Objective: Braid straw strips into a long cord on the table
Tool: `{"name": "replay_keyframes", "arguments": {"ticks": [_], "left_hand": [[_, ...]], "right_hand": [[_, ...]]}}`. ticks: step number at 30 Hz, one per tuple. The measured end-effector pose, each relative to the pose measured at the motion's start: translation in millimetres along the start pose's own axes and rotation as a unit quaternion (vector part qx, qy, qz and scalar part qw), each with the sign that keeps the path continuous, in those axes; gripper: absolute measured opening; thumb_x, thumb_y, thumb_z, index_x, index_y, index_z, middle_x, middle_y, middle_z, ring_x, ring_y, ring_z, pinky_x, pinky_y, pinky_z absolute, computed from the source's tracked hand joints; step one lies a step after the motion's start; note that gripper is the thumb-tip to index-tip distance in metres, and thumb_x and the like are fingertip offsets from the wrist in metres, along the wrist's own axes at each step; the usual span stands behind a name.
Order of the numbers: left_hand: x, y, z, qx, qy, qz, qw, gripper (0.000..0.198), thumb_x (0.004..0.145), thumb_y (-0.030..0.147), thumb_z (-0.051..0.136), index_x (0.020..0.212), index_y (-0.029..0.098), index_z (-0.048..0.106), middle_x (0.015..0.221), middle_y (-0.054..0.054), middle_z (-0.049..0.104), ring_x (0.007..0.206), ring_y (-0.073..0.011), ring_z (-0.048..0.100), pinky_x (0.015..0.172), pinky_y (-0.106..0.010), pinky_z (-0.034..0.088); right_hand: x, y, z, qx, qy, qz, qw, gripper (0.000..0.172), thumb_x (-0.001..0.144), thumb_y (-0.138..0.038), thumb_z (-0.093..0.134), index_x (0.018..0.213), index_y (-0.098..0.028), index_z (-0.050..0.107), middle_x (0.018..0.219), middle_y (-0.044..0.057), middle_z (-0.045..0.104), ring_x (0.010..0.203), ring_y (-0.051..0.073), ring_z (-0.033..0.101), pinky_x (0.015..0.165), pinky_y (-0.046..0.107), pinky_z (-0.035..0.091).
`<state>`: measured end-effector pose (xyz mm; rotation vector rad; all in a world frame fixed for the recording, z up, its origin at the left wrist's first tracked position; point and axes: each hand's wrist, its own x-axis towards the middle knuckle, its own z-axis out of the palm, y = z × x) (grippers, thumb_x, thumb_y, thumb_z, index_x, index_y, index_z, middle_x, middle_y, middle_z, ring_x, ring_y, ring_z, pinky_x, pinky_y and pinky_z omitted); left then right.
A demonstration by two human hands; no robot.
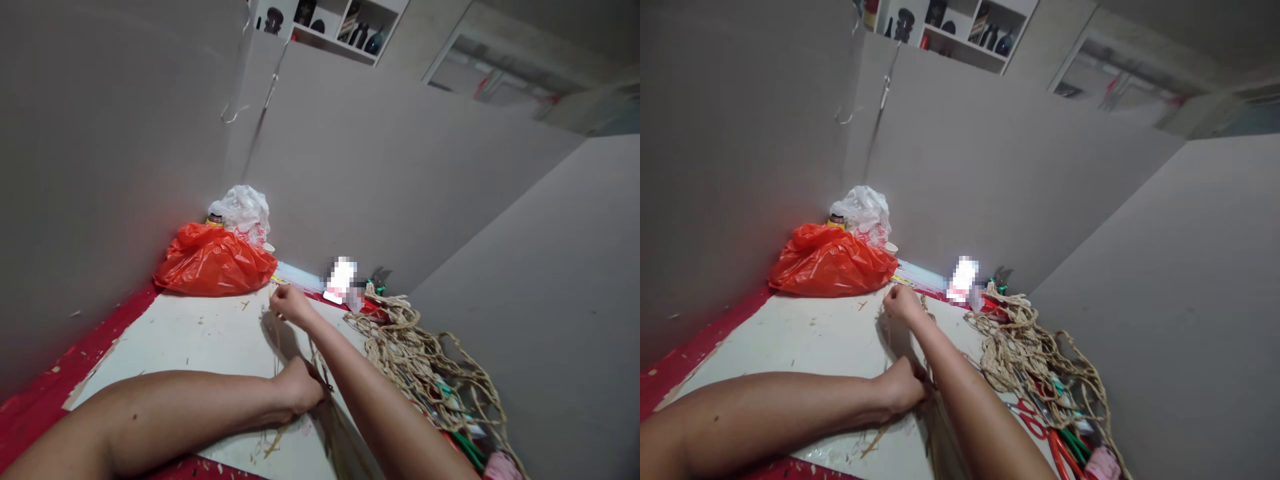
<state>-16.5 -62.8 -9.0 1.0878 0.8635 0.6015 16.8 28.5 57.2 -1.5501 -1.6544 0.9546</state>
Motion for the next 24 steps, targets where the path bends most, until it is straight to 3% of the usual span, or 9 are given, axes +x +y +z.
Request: {"name": "replay_keyframes", "arguments": {"ticks": [3, 7, 11, 13, 15, 19, 24], "left_hand": [[0.1, 1.4, -0.8, 0.046, 0.041, -0.022, 0.998, 0.016, 0.058, 0.009, 0.059, 0.046, 0.015, 0.050, 0.039, 0.002, 0.044, 0.037, -0.0077, 0.030, 0.041, -0.024, 0.020], [-3.5, 6.5, -2.0, 0.064, 0.030, -0.036, 0.997, 0.014, 0.062, 0.011, 0.058, 0.051, 0.015, 0.051, 0.039, 0.005, 0.044, 0.032, -0.0053, 0.026, 0.037, -0.021, 0.017], [-3.9, 8.3, -4.5, 0.059, 0.009, -0.043, 0.997, 0.011, 0.064, 0.016, 0.061, 0.057, 0.015, 0.052, 0.042, 0.006, 0.046, 0.030, -0.0043, 0.026, 0.035, -0.021, 0.014], [-3.0, 8.3, -5.5, 0.056, -0.002, -0.047, 0.997, 0.009, 0.065, 0.019, 0.061, 0.061, 0.015, 0.054, 0.044, 0.006, 0.048, 0.029, -0.0037, 0.025, 0.034, -0.021, 0.012], [-2.6, 8.5, -5.9, 0.052, -0.013, -0.051, 0.997, 0.011, 0.066, 0.022, 0.062, 0.063, 0.015, 0.053, 0.045, 0.007, 0.048, 0.029, -0.0028, 0.023, 0.035, -0.021, 0.011], [-3.3, 9.1, -5.0, 0.035, -0.027, -0.037, 0.998, 0.014, 0.068, 0.025, 0.061, 0.069, 0.015, 0.052, 0.049, 0.006, 0.051, 0.032, -0.0019, 0.025, 0.035, -0.020, 0.011], [-3.1, 10.5, -4.1, 0.037, -0.027, -0.020, 0.999, 0.017, 0.069, 0.027, 0.061, 0.077, 0.015, 0.053, 0.059, 0.003, 0.057, 0.033, -0.0013, 0.026, 0.035, -0.021, 0.011]], "right_hand": [[-10.1, -12.6, -38.5, 0.079, 0.019, 0.000, 0.997, 0.011, 0.073, -0.023, 0.055, 0.066, -0.016, 0.050, 0.060, 0.001, 0.058, 0.055, 0.011, 0.054, 0.055, 0.026, 0.042], [-45.8, -8.3, -99.1, 0.149, 0.050, 0.013, 0.987, 0.019, 0.069, -0.028, 0.064, 0.077, -0.018, 0.051, 0.061, -0.003, 0.055, 0.052, 0.007, 0.050, 0.057, 0.024, 0.044], [-100.4, 18.6, -137.7, 0.214, 0.047, 0.071, 0.973, 0.027, 0.066, -0.027, 0.072, 0.088, -0.018, 0.057, 0.053, -0.007, 0.045, 0.043, 0.005, 0.039, 0.041, 0.018, 0.031], [-127.7, 36.5, -141.1, 0.217, 0.047, 0.100, 0.970, 0.028, 0.067, -0.031, 0.073, 0.087, -0.019, 0.058, 0.049, -0.010, 0.037, 0.038, 0.004, 0.030, 0.037, 0.017, 0.020], [-151.2, 54.9, -134.4, 0.207, 0.053, 0.118, 0.970, 0.028, 0.067, -0.036, 0.074, 0.081, -0.018, 0.057, 0.049, -0.009, 0.039, 0.037, 0.003, 0.027, 0.037, 0.017, 0.017], [-180.6, 84.5, -106.1, 0.187, 0.028, 0.131, 0.973, 0.030, 0.069, -0.042, 0.070, 0.073, -0.017, 0.054, 0.060, -0.003, 0.056, 0.042, 0.006, 0.041, 0.039, 0.018, 0.028], [-187.0, 92.2, -83.5, 0.168, 0.022, 0.124, 0.978, 0.023, 0.071, -0.036, 0.066, 0.069, -0.017, 0.053, 0.052, -0.005, 0.048, 0.046, 0.009, 0.041, 0.044, 0.020, 0.033]]}}
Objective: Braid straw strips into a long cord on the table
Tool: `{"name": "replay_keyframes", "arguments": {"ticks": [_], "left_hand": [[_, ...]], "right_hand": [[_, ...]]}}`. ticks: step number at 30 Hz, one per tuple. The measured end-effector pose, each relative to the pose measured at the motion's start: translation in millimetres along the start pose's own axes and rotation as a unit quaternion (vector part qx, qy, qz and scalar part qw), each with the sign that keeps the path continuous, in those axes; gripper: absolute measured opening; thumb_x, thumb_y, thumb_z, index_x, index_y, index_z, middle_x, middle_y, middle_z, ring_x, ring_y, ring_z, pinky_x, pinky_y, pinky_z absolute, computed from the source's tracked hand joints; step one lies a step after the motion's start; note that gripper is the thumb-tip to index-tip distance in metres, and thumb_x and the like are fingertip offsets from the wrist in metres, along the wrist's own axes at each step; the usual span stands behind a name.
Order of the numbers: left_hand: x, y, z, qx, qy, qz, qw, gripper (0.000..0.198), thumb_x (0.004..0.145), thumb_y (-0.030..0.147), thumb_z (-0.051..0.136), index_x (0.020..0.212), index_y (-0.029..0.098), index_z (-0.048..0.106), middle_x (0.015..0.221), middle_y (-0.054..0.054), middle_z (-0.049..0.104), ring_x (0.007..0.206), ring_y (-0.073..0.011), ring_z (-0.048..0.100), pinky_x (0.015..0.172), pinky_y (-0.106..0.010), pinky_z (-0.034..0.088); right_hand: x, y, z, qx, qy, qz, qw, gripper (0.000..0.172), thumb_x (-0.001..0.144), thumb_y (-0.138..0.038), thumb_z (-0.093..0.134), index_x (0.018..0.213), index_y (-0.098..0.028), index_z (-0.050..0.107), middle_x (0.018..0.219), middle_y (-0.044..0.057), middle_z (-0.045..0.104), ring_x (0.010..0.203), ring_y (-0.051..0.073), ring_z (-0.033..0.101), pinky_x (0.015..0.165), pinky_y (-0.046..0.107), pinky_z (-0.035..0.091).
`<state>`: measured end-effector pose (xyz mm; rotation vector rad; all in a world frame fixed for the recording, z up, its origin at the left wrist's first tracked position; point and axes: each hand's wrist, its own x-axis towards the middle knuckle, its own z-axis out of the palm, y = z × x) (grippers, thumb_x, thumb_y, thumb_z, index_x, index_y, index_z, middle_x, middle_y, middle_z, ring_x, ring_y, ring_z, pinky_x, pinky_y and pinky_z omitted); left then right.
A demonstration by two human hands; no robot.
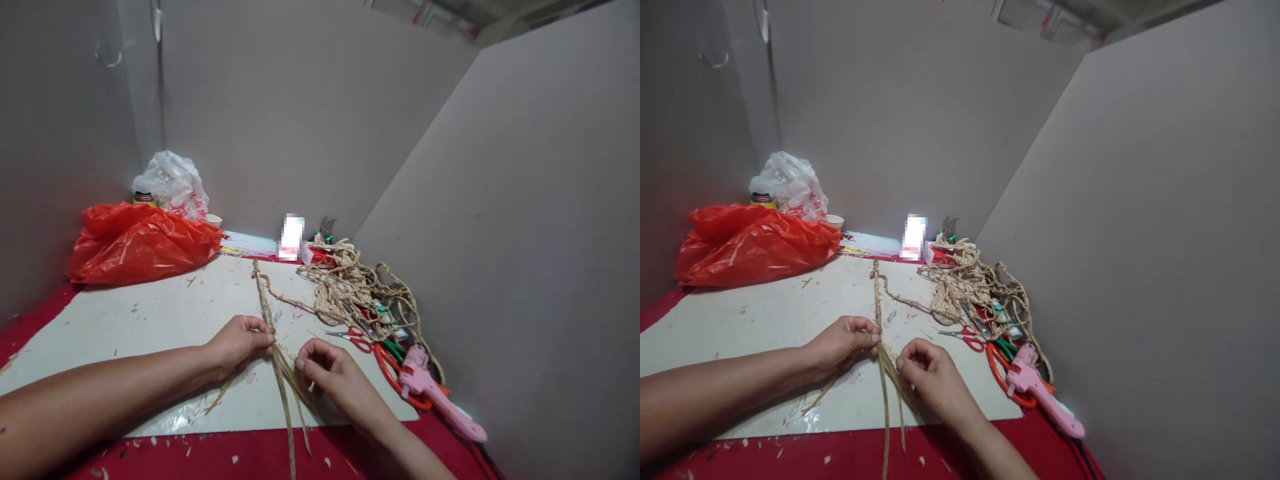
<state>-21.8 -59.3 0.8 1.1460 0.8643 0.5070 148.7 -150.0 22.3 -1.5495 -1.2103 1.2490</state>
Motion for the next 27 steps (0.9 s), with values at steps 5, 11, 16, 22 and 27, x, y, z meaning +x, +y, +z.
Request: {"name": "replay_keyframes", "arguments": {"ticks": [5, 11, 16, 22, 27], "left_hand": [[-1.4, 3.7, 1.1, 0.013, 0.027, -0.011, 0.999, 0.018, 0.066, 0.027, 0.066, 0.073, 0.015, 0.054, 0.044, 0.009, 0.042, 0.032, -0.0018, 0.022, 0.035, -0.021, 0.012], [-0.7, 4.0, 0.7, -0.017, 0.026, -0.030, 0.999, 0.025, 0.060, 0.031, 0.069, 0.073, 0.016, 0.054, 0.046, 0.007, 0.050, 0.031, -0.0019, 0.022, 0.034, -0.021, 0.009], [0.3, 4.5, -1.5, -0.019, 0.014, -0.035, 0.999, 0.028, 0.058, 0.033, 0.071, 0.074, 0.016, 0.054, 0.047, 0.006, 0.053, 0.029, -0.0017, 0.023, 0.033, -0.021, 0.009], [1.7, 5.0, -3.1, -0.017, 0.002, -0.028, 0.999, 0.022, 0.063, 0.029, 0.070, 0.073, 0.015, 0.057, 0.046, 0.007, 0.049, 0.032, -0.0017, 0.023, 0.033, -0.021, 0.011], [4.1, 3.6, -4.5, -0.025, -0.007, -0.028, 0.999, 0.018, 0.064, 0.026, 0.069, 0.072, 0.016, 0.057, 0.043, 0.007, 0.044, 0.032, -0.0029, 0.022, 0.033, -0.021, 0.011]], "right_hand": [[2.6, -3.3, 3.9, -0.046, 0.024, -0.030, 0.998, 0.017, 0.070, -0.031, 0.062, 0.066, -0.016, 0.054, 0.054, -0.004, 0.046, 0.051, 0.010, 0.040, 0.049, 0.022, 0.032], [9.2, 4.8, 3.9, -0.084, 0.019, -0.037, 0.996, 0.016, 0.072, -0.030, 0.059, 0.067, -0.016, 0.054, 0.056, -0.003, 0.046, 0.053, 0.010, 0.039, 0.051, 0.023, 0.030], [11.3, 10.4, 5.4, -0.093, 0.007, -0.065, 0.993, 0.008, 0.069, -0.022, 0.055, 0.067, -0.015, 0.055, 0.062, -0.001, 0.050, 0.060, 0.012, 0.044, 0.057, 0.023, 0.035], [11.2, 9.1, 10.7, -0.076, -0.006, -0.056, 0.996, 0.006, 0.069, -0.021, 0.056, 0.068, -0.015, 0.054, 0.064, -0.001, 0.053, 0.062, 0.012, 0.046, 0.058, 0.023, 0.037], [14.9, 5.0, 13.4, -0.063, -0.005, -0.057, 0.996, 0.015, 0.073, -0.029, 0.059, 0.067, -0.015, 0.054, 0.058, -0.003, 0.046, 0.056, 0.010, 0.039, 0.053, 0.022, 0.032]]}}
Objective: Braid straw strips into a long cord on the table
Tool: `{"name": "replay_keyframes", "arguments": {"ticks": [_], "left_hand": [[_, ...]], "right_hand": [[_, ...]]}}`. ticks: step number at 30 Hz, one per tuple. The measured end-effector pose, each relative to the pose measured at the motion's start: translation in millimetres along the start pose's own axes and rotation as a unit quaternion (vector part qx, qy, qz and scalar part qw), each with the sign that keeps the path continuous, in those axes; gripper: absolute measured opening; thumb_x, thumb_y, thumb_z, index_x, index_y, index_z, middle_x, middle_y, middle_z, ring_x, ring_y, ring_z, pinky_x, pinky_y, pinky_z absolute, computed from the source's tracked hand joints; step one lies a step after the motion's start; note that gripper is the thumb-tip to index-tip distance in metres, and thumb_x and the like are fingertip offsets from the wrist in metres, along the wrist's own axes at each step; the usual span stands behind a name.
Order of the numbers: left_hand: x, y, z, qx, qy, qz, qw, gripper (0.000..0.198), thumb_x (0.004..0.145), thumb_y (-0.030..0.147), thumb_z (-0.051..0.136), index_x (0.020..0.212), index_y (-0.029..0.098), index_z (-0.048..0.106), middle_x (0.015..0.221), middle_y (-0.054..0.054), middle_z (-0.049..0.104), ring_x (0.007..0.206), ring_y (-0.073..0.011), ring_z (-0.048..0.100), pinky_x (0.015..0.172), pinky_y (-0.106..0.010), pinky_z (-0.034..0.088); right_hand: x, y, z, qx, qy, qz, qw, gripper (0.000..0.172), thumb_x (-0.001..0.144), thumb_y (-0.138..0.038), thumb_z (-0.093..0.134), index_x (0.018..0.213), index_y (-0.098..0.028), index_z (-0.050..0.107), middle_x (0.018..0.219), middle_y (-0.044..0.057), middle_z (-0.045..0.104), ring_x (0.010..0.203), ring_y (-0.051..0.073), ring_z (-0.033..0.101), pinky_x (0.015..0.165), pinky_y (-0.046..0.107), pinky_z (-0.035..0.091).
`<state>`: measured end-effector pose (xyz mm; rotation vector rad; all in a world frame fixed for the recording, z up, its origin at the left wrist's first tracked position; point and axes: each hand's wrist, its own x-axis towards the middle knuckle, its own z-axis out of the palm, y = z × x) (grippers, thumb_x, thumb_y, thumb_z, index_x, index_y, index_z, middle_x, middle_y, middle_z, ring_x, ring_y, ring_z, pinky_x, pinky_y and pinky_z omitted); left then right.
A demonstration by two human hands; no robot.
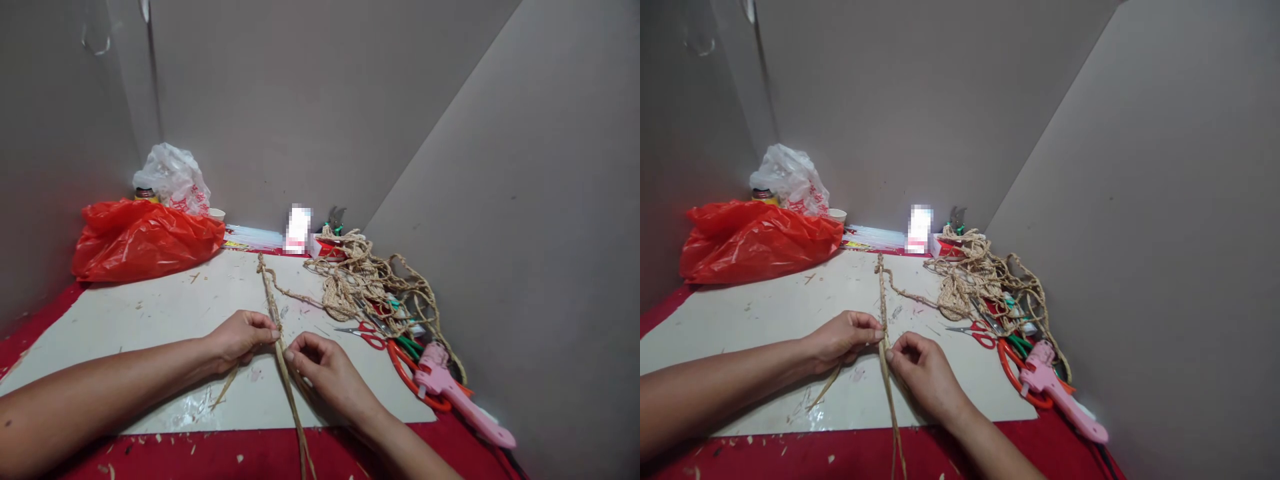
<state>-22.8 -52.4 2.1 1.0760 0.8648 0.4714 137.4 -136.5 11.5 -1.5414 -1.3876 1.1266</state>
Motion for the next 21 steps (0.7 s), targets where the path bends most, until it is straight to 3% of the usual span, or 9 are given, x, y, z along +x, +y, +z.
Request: {"name": "replay_keyframes", "arguments": {"ticks": [5, 9, 13, 21], "left_hand": [[2.3, -1.0, -1.3, -0.006, -0.009, -0.005, 1.000, 0.020, 0.063, 0.027, 0.070, 0.073, 0.016, 0.057, 0.043, 0.008, 0.044, 0.032, -0.0029, 0.021, 0.033, -0.021, 0.011], [2.2, -0.6, -1.4, -0.011, -0.011, -0.011, 1.000, 0.023, 0.061, 0.029, 0.072, 0.074, 0.016, 0.057, 0.045, 0.007, 0.046, 0.033, -0.0026, 0.023, 0.034, -0.021, 0.011], [0.8, 1.6, -0.4, -0.002, -0.006, -0.012, 1.000, 0.024, 0.061, 0.030, 0.071, 0.073, 0.016, 0.057, 0.042, 0.008, 0.044, 0.032, -0.0027, 0.023, 0.034, -0.021, 0.011], [-2.9, 7.5, 3.8, 0.047, 0.012, 0.004, 0.999, 0.016, 0.062, 0.025, 0.067, 0.071, 0.014, 0.060, 0.040, 0.008, 0.043, 0.033, -0.0029, 0.024, 0.036, -0.022, 0.013]], "right_hand": [[6.0, 3.4, 1.8, 0.045, 0.008, 0.011, 0.999, 0.014, 0.070, -0.027, 0.062, 0.071, -0.016, 0.055, 0.057, -0.005, 0.047, 0.054, 0.009, 0.039, 0.052, 0.021, 0.031], [9.7, 2.6, 2.8, 0.077, -0.009, 0.041, 0.996, 0.024, 0.069, -0.034, 0.064, 0.082, -0.014, 0.060, 0.057, -0.004, 0.050, 0.053, 0.010, 0.040, 0.051, 0.022, 0.031], [13.9, -0.6, 1.7, 0.039, -0.037, 0.028, 0.998, 0.026, 0.072, -0.039, 0.061, 0.068, -0.013, 0.062, 0.060, 0.000, 0.055, 0.055, 0.010, 0.043, 0.054, 0.023, 0.033], [22.0, -13.2, -4.1, -0.055, -0.036, 0.022, 0.998, 0.017, 0.065, -0.024, 0.052, 0.051, -0.017, 0.046, 0.049, -0.006, 0.039, 0.049, 0.008, 0.031, 0.047, 0.022, 0.023]]}}
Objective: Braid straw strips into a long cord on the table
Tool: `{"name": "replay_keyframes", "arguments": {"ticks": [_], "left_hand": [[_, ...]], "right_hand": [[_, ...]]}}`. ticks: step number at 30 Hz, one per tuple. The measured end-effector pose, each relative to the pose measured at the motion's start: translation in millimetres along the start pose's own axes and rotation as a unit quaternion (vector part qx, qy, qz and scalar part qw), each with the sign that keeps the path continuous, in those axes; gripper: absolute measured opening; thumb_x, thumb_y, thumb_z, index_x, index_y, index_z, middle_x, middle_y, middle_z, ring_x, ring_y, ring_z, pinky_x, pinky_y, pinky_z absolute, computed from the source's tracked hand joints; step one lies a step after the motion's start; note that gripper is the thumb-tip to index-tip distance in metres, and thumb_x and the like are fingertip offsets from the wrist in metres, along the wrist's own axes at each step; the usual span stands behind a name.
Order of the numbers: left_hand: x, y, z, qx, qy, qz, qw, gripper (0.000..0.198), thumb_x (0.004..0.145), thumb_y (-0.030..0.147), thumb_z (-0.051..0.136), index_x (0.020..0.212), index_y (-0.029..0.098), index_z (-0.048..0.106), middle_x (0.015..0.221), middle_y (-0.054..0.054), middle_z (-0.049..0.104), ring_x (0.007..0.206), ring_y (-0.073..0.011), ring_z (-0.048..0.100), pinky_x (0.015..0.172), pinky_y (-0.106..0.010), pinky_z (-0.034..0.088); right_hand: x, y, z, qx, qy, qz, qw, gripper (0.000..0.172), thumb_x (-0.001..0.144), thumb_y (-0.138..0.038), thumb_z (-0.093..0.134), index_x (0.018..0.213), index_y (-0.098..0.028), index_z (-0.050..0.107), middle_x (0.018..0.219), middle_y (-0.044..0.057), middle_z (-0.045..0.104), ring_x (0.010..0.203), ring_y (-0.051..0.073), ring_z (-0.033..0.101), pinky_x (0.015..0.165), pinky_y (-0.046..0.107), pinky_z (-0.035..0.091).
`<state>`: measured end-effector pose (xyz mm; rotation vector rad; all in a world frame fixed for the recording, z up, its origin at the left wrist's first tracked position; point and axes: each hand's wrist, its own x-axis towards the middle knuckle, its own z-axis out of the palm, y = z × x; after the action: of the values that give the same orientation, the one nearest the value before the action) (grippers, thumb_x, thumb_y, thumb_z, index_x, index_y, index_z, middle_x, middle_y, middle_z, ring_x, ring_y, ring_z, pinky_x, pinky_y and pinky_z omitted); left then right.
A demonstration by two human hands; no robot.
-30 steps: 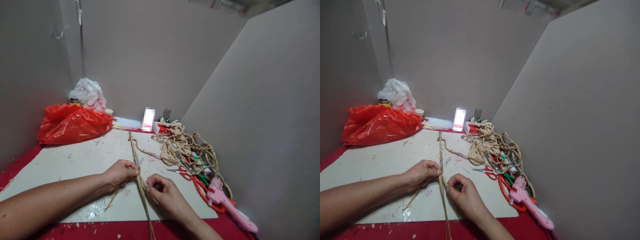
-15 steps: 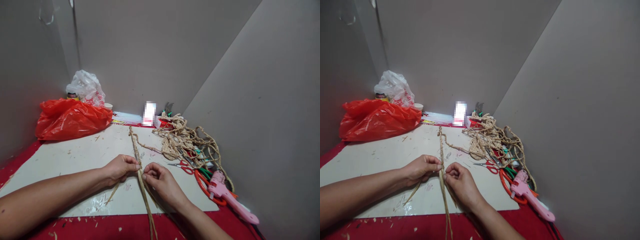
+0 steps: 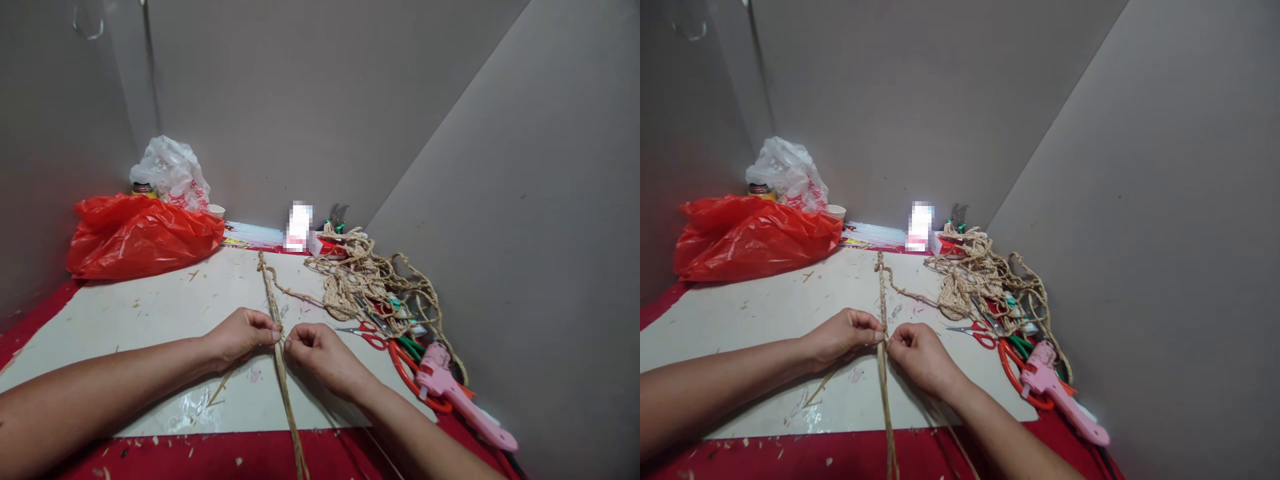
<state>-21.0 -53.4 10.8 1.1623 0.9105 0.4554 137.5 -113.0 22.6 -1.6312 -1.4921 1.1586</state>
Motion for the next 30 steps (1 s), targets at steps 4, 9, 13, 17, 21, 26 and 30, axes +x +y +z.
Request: {"name": "replay_keyframes", "arguments": {"ticks": [4, 9, 13, 17, 21, 26, 30], "left_hand": [[1.8, -5.7, 2.5, 0.001, -0.001, 0.046, 0.999, 0.014, 0.062, 0.023, 0.065, 0.068, 0.012, 0.059, 0.048, 0.003, 0.054, 0.042, -0.0054, 0.041, 0.046, -0.020, 0.029], [3.0, -13.6, 5.1, -0.010, 0.023, 0.086, 0.996, 0.014, 0.061, 0.025, 0.064, 0.065, 0.013, 0.056, 0.053, -0.001, 0.059, 0.053, -0.0120, 0.054, 0.058, -0.024, 0.040], [1.6, -13.2, 4.2, 0.037, 0.048, 0.112, 0.992, 0.010, 0.062, 0.022, 0.060, 0.062, 0.013, 0.056, 0.056, 0.000, 0.058, 0.054, -0.0107, 0.051, 0.057, -0.023, 0.037], [0.3, -12.9, 1.7, 0.104, 0.058, 0.139, 0.983, 0.007, 0.064, 0.019, 0.056, 0.061, 0.013, 0.058, 0.055, 0.003, 0.051, 0.054, -0.0095, 0.044, 0.055, -0.022, 0.033], [-0.7, -14.3, 0.5, 0.167, 0.055, 0.164, 0.971, 0.009, 0.066, 0.017, 0.053, 0.062, 0.013, 0.060, 0.057, 0.002, 0.053, 0.058, -0.0108, 0.045, 0.057, -0.022, 0.033], [-0.9, -14.4, -1.6, 0.223, 0.051, 0.180, 0.957, 0.013, 0.066, 0.016, 0.049, 0.061, 0.013, 0.060, 0.056, 0.001, 0.053, 0.060, -0.0118, 0.047, 0.057, -0.022, 0.033], [-2.4, -11.5, -2.0, 0.221, 0.041, 0.161, 0.961, 0.013, 0.066, 0.018, 0.049, 0.059, 0.012, 0.059, 0.054, 0.003, 0.049, 0.057, -0.0106, 0.042, 0.054, -0.022, 0.030]], "right_hand": [[4.8, -3.2, 2.2, 0.045, -0.011, 0.039, 0.998, 0.015, 0.060, -0.023, 0.051, 0.047, -0.018, 0.046, 0.043, -0.005, 0.042, 0.044, 0.008, 0.033, 0.045, 0.022, 0.023], [3.5, 2.4, 16.7, 0.205, -0.003, 0.105, 0.973, 0.014, 0.059, -0.025, 0.055, 0.049, -0.015, 0.053, 0.042, -0.002, 0.051, 0.039, 0.006, 0.035, 0.042, 0.021, 0.023], [-3.2, 7.7, 28.4, 0.284, 0.014, 0.164, 0.945, 0.014, 0.061, -0.029, 0.056, 0.056, -0.015, 0.053, 0.048, 0.000, 0.055, 0.035, 0.005, 0.030, 0.038, 0.021, 0.014], [-6.6, 9.6, 33.2, 0.203, 0.057, 0.130, 0.969, 0.022, 0.065, -0.034, 0.057, 0.055, -0.016, 0.052, 0.049, -0.001, 0.050, 0.041, 0.007, 0.033, 0.040, 0.022, 0.020], [-5.1, 7.6, 32.7, 0.080, 0.094, 0.050, 0.991, 0.029, 0.066, -0.037, 0.059, 0.048, -0.017, 0.049, 0.047, -0.004, 0.035, 0.048, 0.009, 0.028, 0.046, 0.024, 0.022], [1.0, 4.2, 32.3, -0.046, 0.074, 0.035, 0.996, 0.027, 0.069, -0.029, 0.052, 0.045, -0.018, 0.044, 0.046, -0.004, 0.033, 0.048, 0.009, 0.028, 0.047, 0.024, 0.022], [-2.9, -3.1, 34.8, -0.250, 0.104, -0.025, 0.962, 0.025, 0.076, -0.027, 0.050, 0.054, -0.018, 0.059, 0.051, 0.002, 0.054, 0.051, 0.013, 0.044, 0.051, 0.025, 0.025]]}}
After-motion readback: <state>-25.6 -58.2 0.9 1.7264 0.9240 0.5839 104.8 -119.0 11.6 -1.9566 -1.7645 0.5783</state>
